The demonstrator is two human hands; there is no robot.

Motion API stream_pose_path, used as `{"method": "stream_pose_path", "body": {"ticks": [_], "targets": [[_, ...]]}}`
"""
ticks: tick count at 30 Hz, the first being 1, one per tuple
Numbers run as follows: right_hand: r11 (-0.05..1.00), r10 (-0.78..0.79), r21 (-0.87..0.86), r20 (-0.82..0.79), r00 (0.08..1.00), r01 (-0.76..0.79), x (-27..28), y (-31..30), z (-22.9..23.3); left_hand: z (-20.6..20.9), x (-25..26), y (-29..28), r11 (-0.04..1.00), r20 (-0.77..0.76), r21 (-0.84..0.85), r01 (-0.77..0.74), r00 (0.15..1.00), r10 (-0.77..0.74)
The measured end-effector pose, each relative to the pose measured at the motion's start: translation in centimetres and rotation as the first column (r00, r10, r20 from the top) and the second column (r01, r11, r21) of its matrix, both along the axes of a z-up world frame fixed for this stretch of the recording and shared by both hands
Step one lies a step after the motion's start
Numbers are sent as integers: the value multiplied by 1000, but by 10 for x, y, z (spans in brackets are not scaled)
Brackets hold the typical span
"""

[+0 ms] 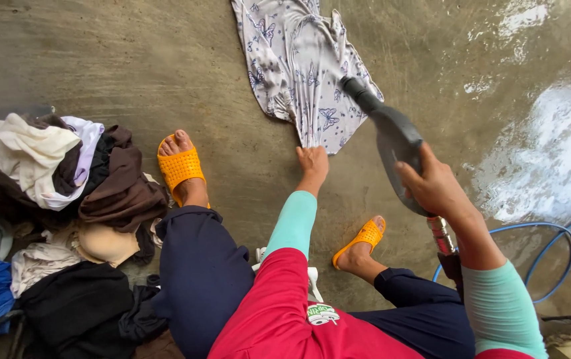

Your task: Washing individual items of clothing on a concrete floor using a high-pressure water sprayer.

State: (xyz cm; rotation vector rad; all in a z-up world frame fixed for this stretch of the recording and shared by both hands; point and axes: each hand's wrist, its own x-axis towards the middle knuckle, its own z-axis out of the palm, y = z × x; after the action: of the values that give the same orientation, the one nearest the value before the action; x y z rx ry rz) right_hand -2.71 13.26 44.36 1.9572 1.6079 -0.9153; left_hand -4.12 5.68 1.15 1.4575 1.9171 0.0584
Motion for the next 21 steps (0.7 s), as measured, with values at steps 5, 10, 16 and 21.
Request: {"method": "stream_pose_path", "body": {"ticks": [5,10,16,21], "targets": [[949,-87,287,-168,982,133,49,-6,21,72,8,119,985,512,7,-171,847,143],[879,-120,401,-340,933,259,88,-25,72,214,-77,211,821,946,52,-568,291,141],[846,-172,437,-318,933,305,89,-63,84,244,-194,113,424,914,-238,-874,-349,-206],[916,-227,318,-96,969,246,50,-94,49,42,-161,30,-119,757,-568,-814,-574,311]]}}
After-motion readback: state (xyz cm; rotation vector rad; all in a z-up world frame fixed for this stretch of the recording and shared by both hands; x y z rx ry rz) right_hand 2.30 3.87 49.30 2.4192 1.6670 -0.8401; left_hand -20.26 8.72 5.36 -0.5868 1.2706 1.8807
